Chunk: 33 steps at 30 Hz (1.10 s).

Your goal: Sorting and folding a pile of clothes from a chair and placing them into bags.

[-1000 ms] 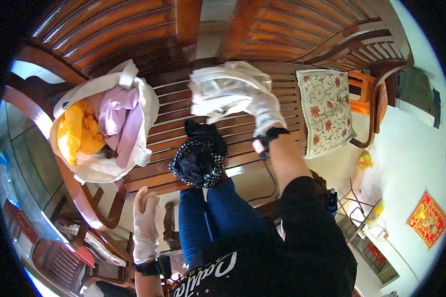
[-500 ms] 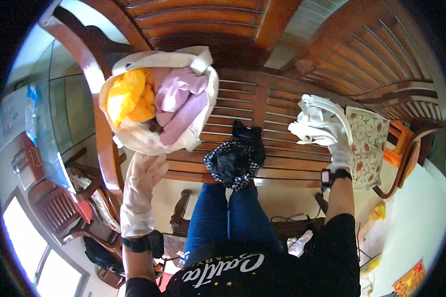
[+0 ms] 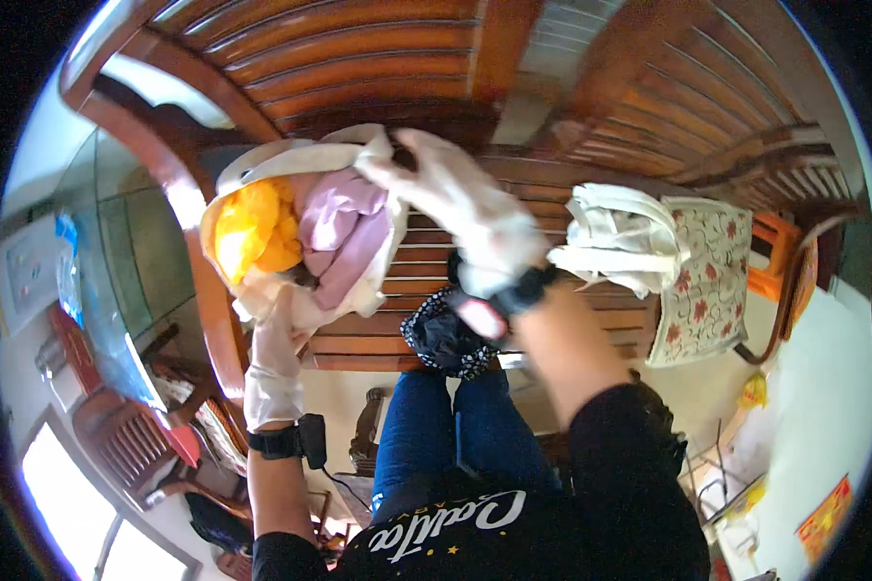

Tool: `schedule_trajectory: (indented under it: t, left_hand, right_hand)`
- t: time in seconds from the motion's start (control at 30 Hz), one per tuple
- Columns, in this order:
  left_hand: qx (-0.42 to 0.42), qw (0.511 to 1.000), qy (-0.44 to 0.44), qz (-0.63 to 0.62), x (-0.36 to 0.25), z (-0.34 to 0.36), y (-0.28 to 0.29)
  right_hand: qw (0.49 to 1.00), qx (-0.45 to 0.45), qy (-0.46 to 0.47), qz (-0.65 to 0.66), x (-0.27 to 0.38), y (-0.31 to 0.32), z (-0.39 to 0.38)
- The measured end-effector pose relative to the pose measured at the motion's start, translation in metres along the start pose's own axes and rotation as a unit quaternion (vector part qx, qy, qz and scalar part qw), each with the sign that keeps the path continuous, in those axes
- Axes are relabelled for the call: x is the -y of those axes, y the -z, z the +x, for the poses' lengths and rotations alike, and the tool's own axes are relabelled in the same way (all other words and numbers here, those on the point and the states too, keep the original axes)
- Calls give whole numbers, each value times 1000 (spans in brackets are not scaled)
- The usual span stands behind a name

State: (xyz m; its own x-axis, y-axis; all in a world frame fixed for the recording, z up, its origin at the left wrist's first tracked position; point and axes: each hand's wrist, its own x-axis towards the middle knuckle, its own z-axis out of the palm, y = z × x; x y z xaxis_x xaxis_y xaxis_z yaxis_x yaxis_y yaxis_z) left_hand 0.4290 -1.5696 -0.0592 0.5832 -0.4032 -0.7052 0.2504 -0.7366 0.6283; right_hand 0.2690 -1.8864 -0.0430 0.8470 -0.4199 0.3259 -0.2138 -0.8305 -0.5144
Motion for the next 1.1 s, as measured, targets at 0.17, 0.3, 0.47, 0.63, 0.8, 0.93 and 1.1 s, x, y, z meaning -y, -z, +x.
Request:
schedule_trajectory:
  t: [0.17,0.3,0.47,0.63,0.8,0.93,1.1]
  left_hand:
    - [-3,980,112,-163,-2,3,-2]
    - [-58,979,51,-190,-15,-12,-13]
    - [-52,963,-25,-261,-49,-37,-32]
    - [1,992,46,-120,-49,-49,-36]
    - [144,989,20,29,-69,-97,-45]
    - [222,884,-134,-388,-102,-101,-153]
    - [278,853,-92,-432,-113,-151,-237]
  right_hand:
    - [903,14,-381,199,38,-78,25]
    - [933,-21,-312,178,60,-71,-11]
    - [928,-97,-304,193,60,-50,-84]
    - [887,-149,-370,231,75,9,-120]
    - [852,-151,-438,243,93,89,-163]
    - [778,-176,-538,271,100,153,-198]
    - [761,-225,-566,224,75,232,-249]
